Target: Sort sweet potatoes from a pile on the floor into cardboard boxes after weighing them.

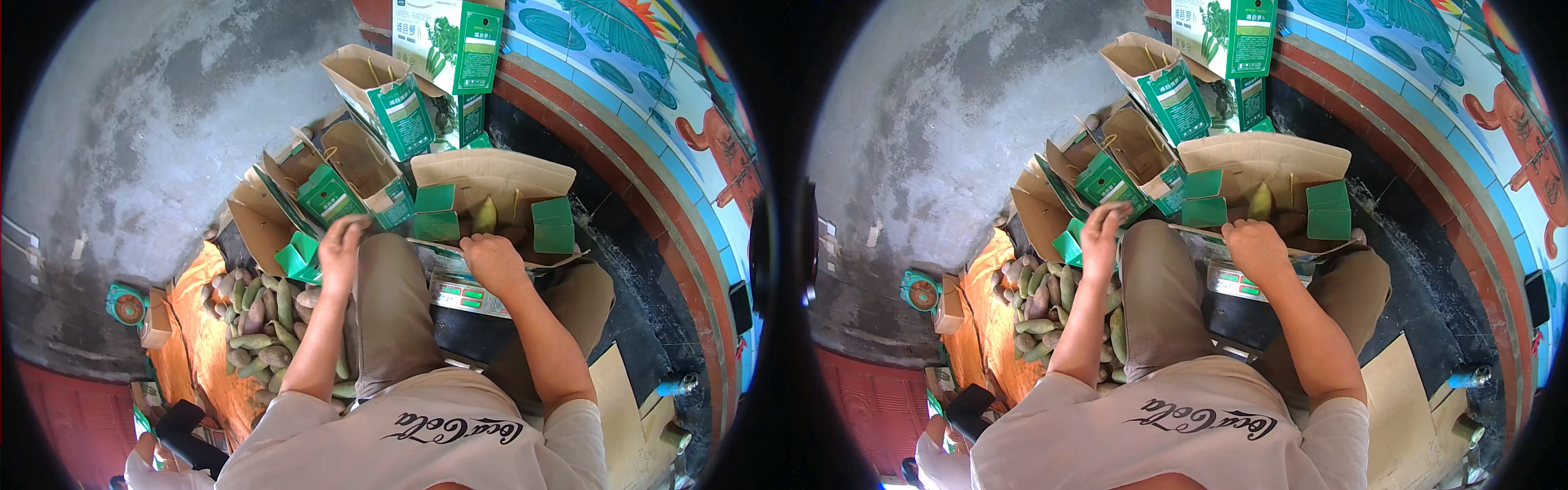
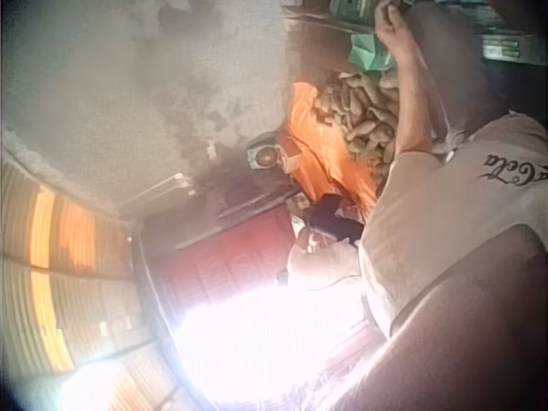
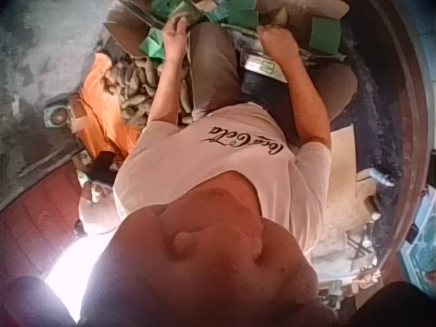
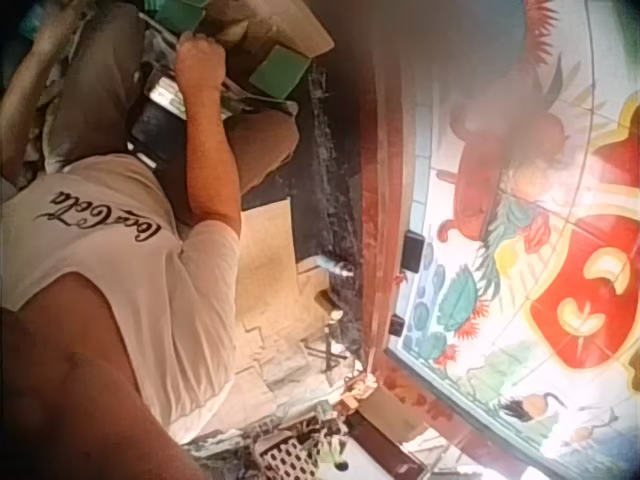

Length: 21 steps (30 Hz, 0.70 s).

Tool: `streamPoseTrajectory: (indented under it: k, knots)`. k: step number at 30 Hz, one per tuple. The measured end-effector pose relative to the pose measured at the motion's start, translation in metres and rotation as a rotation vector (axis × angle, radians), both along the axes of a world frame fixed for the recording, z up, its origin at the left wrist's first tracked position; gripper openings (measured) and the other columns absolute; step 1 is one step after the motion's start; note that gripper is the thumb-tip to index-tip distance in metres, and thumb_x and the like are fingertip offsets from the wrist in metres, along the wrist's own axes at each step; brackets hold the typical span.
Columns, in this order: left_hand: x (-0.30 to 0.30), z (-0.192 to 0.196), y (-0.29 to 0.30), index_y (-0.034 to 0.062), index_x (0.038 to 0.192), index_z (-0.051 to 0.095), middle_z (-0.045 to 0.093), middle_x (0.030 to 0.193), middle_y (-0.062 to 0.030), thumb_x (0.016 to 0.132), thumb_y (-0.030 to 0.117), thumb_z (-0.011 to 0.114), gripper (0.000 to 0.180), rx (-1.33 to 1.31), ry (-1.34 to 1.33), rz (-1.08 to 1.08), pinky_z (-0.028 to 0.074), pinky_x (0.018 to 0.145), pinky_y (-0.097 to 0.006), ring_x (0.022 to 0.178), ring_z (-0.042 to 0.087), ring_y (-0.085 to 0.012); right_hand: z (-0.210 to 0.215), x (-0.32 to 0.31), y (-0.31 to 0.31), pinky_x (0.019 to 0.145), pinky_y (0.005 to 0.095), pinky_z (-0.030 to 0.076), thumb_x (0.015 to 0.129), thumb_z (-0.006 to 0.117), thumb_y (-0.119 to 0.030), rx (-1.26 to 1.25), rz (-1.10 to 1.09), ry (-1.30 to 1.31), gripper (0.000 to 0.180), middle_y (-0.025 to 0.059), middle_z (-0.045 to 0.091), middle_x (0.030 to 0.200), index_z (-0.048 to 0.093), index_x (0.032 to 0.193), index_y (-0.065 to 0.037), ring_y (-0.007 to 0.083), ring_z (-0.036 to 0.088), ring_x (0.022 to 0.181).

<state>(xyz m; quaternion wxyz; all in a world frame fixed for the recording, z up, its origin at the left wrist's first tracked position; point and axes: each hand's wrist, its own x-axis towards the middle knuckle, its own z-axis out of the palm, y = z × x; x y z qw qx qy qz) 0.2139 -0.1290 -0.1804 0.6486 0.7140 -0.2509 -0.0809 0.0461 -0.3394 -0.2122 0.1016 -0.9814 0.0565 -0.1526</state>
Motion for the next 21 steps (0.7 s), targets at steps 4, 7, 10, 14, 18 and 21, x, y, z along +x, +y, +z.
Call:
streamPoseTrajectory:
  k: [4, 7, 10, 14, 18, 21]
  knots:
    - [0.029, -0.068, 0.086, -0.0009, 0.095, 0.063, 0.066, 0.088, -0.0117, 0.088, 0.01, 0.051, 0.018, 0.177, -0.072, 0.273, 0.048, 0.08, -0.029, 0.086, 0.063, -0.0186, 0.006, 0.002, 0.002, 0.067, 0.0366, 0.05, 0.075, 0.053, -0.008, -0.057, 0.015, 0.026, 0.009, 0.0104, 0.062, 0.076, 0.059, 0.08, -0.005, 0.0252, 0.063, 0.075]
    - [0.029, -0.134, 0.151, 0.0025, 0.095, 0.064, 0.065, 0.086, -0.0196, 0.084, 0.019, 0.055, 0.022, 0.614, -0.249, 0.333, 0.048, 0.076, -0.039, 0.084, 0.063, -0.0333, 0.005, 0.001, 0.001, 0.067, 0.0368, 0.05, 0.075, 0.053, -0.008, -0.069, 0.01, 0.03, 0.008, 0.0101, 0.061, 0.075, 0.058, 0.079, -0.005, 0.0251, 0.063, 0.075]
    - [0.006, -0.192, 0.206, 0.0004, 0.1, 0.064, 0.063, 0.093, -0.0235, 0.085, 0.027, 0.057, 0.031, 0.975, -0.061, 0.196, 0.047, 0.078, -0.043, 0.09, 0.06, -0.0396, 0.003, 0.0, 0.001, 0.066, 0.0367, 0.05, 0.076, 0.053, -0.009, -0.079, -0.001, 0.029, 0.006, 0.0097, 0.061, 0.074, 0.058, 0.078, -0.005, 0.0249, 0.062, 0.074]
    - [-0.043, -0.256, 0.269, 0.0096, 0.107, 0.064, 0.062, 0.105, -0.0203, 0.08, 0.032, 0.057, 0.036, 1.362, 0.197, 0.052, 0.047, 0.086, -0.044, 0.101, 0.058, -0.0362, 0.003, 0.002, 0.002, 0.064, 0.0361, 0.05, 0.077, 0.054, -0.011, -0.107, -0.003, 0.012, 0.007, 0.0093, 0.06, 0.073, 0.057, 0.077, -0.006, 0.0243, 0.062, 0.072]
    - [-0.097, -0.291, 0.304, 0.0126, 0.113, 0.062, 0.06, 0.116, -0.0156, 0.077, 0.033, 0.057, 0.042, 1.552, 0.471, -0.053, 0.046, 0.091, -0.041, 0.109, 0.057, -0.0303, 0.005, 0.002, 0.002, 0.064, 0.0362, 0.05, 0.077, 0.057, -0.013, -0.1, -0.01, 0.005, 0.007, 0.0089, 0.059, 0.072, 0.057, 0.076, -0.006, 0.0245, 0.061, 0.071]
    - [-0.131, -0.298, 0.312, 0.0163, 0.117, 0.059, 0.056, 0.122, -0.0136, 0.08, 0.032, 0.056, 0.041, 1.702, 0.559, -0.355, 0.044, 0.094, -0.044, 0.114, 0.052, -0.0318, 0.004, 0.002, 0.002, 0.064, 0.0363, 0.049, 0.077, 0.059, -0.015, -0.092, -0.012, 0.0, 0.01, 0.0088, 0.059, 0.071, 0.056, 0.076, -0.006, 0.0251, 0.061, 0.07]
